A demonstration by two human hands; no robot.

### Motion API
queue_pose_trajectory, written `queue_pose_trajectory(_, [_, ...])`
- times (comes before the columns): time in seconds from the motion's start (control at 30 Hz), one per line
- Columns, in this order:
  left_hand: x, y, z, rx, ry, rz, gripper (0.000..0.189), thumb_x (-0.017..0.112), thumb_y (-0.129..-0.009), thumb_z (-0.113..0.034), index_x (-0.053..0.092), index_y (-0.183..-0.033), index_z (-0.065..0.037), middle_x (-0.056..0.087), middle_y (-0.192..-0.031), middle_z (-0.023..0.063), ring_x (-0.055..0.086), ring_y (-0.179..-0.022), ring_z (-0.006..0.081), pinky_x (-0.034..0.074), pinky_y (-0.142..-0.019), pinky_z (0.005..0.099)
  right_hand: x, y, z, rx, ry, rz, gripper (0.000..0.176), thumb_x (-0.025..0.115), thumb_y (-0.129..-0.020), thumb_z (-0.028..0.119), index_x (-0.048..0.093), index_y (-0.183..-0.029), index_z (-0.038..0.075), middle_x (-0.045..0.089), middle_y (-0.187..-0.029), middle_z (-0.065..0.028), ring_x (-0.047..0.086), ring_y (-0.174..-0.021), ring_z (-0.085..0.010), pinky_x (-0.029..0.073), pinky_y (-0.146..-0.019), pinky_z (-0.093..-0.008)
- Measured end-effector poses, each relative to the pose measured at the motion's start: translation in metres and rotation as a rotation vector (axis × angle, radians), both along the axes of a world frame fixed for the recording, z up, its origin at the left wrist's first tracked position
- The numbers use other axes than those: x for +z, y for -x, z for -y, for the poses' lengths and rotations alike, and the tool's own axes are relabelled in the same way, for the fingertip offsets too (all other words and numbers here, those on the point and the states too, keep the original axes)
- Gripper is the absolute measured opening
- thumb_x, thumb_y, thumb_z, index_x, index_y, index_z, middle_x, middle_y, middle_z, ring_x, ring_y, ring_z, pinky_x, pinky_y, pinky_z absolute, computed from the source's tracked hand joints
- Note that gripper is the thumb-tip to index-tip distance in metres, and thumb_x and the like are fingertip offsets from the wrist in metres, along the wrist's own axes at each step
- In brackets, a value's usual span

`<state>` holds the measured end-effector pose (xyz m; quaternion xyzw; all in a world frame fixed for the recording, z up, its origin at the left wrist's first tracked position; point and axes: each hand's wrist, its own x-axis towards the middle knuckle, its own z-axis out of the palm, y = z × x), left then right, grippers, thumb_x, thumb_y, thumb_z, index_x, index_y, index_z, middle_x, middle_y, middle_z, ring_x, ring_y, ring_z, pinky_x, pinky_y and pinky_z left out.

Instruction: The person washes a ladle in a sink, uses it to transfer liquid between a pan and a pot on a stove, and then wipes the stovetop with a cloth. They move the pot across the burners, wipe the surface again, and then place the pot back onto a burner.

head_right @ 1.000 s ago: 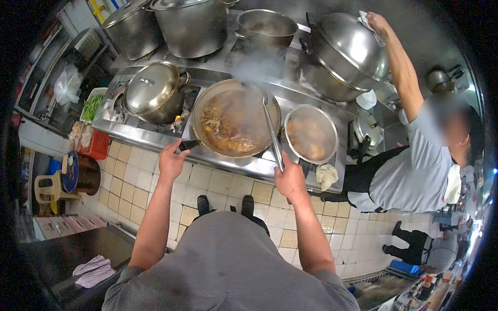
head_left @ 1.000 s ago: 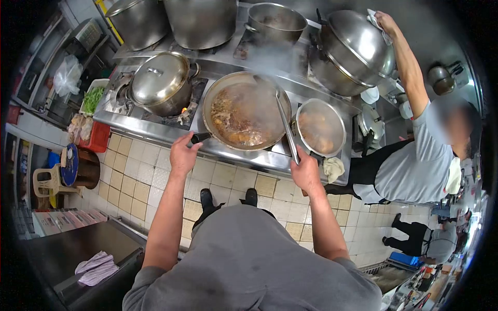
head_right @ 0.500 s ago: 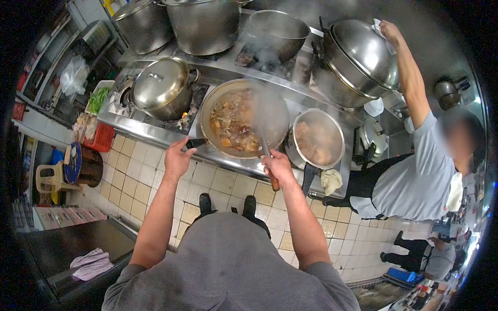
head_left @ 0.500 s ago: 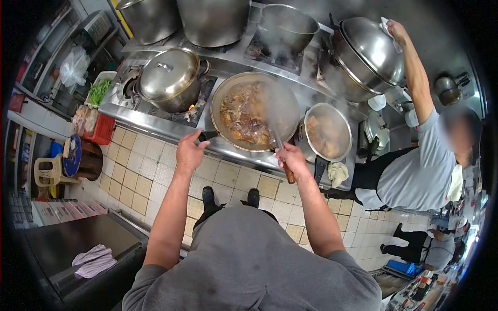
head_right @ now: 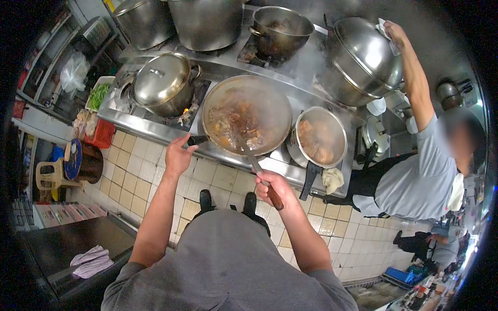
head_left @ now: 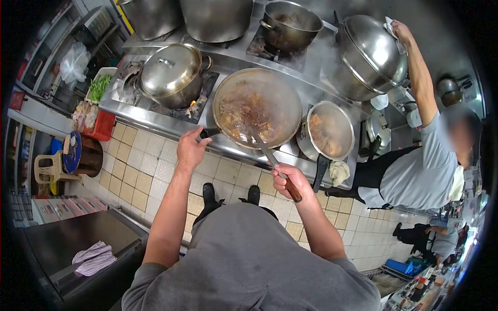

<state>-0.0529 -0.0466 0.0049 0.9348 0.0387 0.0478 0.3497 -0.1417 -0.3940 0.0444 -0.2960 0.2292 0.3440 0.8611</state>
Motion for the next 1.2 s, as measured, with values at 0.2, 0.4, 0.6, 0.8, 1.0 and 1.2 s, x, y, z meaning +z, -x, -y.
queue_pose_trajectory(0.2, [-0.01,-0.002,-0.001,-0.007,0.006,0.022,0.054,0.084,-0.079,-0.029,0.07,-0.127,-0.007,0.068,-0.124,0.0197,0.063,-0.117,0.0345,0.049,-0.102,0.0399,0.02,0.02,0.002,-0.015,0.009,0.025,0.03,0.059,-0.098,0.011,0.055,-0.126,-0.001,0.059,-0.083,-0.0048,0.046,-0.051,-0.0091,0.035,-0.043,-0.024])
queue_pose_trajectory(0.4, [-0.003,0.0,0.002,0.01,0.011,0.01,0.054,0.084,-0.078,-0.028,0.07,-0.127,-0.008,0.068,-0.125,0.0187,0.063,-0.117,0.0334,0.05,-0.101,0.0394,0.029,0.029,0.012,-0.04,0.042,0.032,0.032,0.058,-0.099,0.011,0.054,-0.127,-0.002,0.058,-0.085,-0.0043,0.045,-0.05,-0.0088,0.035,-0.043,-0.0243])
queue_pose_trajectory(0.6, [0.006,0.0,0.005,0.019,0.05,-0.037,0.055,0.084,-0.078,-0.025,0.069,-0.128,-0.008,0.067,-0.127,0.0182,0.064,-0.117,0.0328,0.05,-0.101,0.0385,0.049,0.035,0.016,-0.027,0.232,0.129,0.033,0.057,-0.098,0.011,0.054,-0.128,-0.002,0.057,-0.084,-0.0032,0.045,-0.049,-0.0083,0.032,-0.041,-0.0246])
queue_pose_trajectory(0.8, [0.004,0.0,0.004,0.011,0.02,-0.009,0.055,0.084,-0.078,-0.024,0.069,-0.128,-0.007,0.067,-0.126,0.0184,0.064,-0.116,0.0327,0.05,-0.101,0.0385,0.059,0.036,0.028,-0.08,0.18,0.11,0.035,0.058,-0.097,0.012,0.054,-0.129,-0.002,0.056,-0.083,-0.0026,0.044,-0.048,-0.0075,0.031,-0.039,-0.0246])
queue_pose_trajectory(1.0, [0.002,0.001,0.005,0.008,0.016,-0.006,0.054,0.083,-0.079,-0.023,0.069,-0.128,-0.006,0.068,-0.126,0.0186,0.064,-0.116,0.033,0.049,-0.101,0.0384,0.066,0.037,0.039,-0.068,0.083,0.14,0.033,0.061,-0.097,0.012,0.054,-0.127,0.001,0.056,-0.084,-0.0023,0.049,-0.049,-0.008,0.035,-0.04,-0.0241])
queue_pose_trajectory(1.2, [0.0,0.001,0.007,0.01,0.028,0.039,0.053,0.083,-0.078,-0.022,0.069,-0.127,-0.006,0.068,-0.124,0.0184,0.065,-0.115,0.0328,0.05,-0.1,0.0379,0.075,0.043,0.045,-0.092,0.093,0.172,0.033,0.06,-0.097,0.012,0.053,-0.127,-0.001,0.056,-0.084,-0.002,0.048,-0.049,-0.0078,0.035,-0.038,-0.0253])
